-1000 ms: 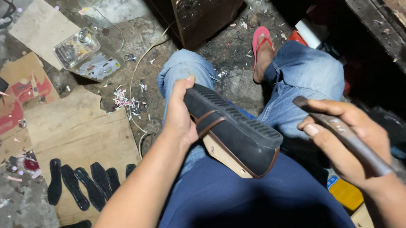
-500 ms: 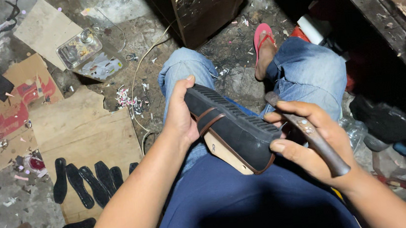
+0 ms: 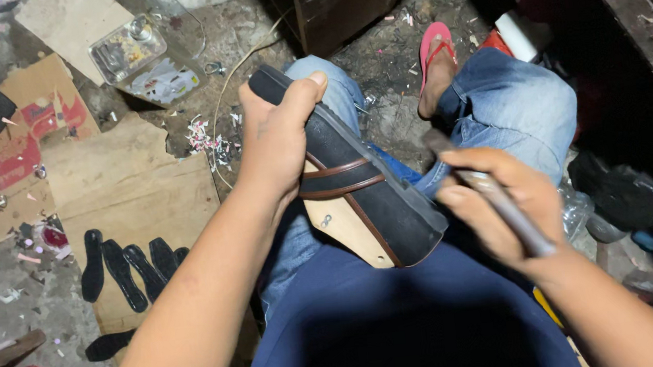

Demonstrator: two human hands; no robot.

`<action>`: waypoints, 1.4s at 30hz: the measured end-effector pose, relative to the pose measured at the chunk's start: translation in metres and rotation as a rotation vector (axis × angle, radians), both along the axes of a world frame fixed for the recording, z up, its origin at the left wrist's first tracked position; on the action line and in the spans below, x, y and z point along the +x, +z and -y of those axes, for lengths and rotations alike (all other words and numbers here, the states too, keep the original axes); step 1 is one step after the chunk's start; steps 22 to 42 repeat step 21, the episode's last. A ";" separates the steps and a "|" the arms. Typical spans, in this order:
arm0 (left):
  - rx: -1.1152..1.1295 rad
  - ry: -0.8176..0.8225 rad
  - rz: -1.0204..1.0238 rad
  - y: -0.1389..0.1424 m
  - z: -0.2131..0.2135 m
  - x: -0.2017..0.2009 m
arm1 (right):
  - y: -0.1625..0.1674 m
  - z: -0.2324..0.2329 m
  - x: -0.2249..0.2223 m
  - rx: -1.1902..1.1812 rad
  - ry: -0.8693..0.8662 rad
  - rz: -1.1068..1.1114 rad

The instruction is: The person sits on the floor of a shoe workshop holding a shoe with a black rubber sole on their lap. They press and flex the sole and upper by hand, then use a wooden-handled tool to rub and press along the edge where the sole meets the upper, turning the shoe to work around it.

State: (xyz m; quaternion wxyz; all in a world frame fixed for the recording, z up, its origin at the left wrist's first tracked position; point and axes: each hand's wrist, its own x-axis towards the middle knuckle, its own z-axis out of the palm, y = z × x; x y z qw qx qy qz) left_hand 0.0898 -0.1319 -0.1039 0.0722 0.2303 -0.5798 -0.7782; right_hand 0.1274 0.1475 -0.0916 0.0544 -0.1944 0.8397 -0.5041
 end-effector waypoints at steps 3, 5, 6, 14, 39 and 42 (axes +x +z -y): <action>0.018 0.033 -0.013 -0.004 0.000 0.003 | 0.010 -0.032 0.017 -0.066 -0.036 0.052; 0.026 0.029 -0.016 -0.005 0.002 0.002 | 0.021 -0.046 0.028 -0.024 -0.017 0.073; 0.027 0.028 -0.004 -0.005 0.002 0.001 | 0.025 -0.050 0.031 0.031 0.012 0.079; 0.074 -0.040 0.046 -0.010 -0.005 0.000 | 0.020 -0.034 0.024 0.081 0.310 -0.309; 0.144 -0.049 0.087 -0.016 -0.015 -0.002 | 0.026 -0.010 0.005 0.053 0.402 -0.469; 0.144 -0.049 0.087 -0.016 -0.015 -0.002 | 0.026 -0.010 0.005 0.053 0.402 -0.469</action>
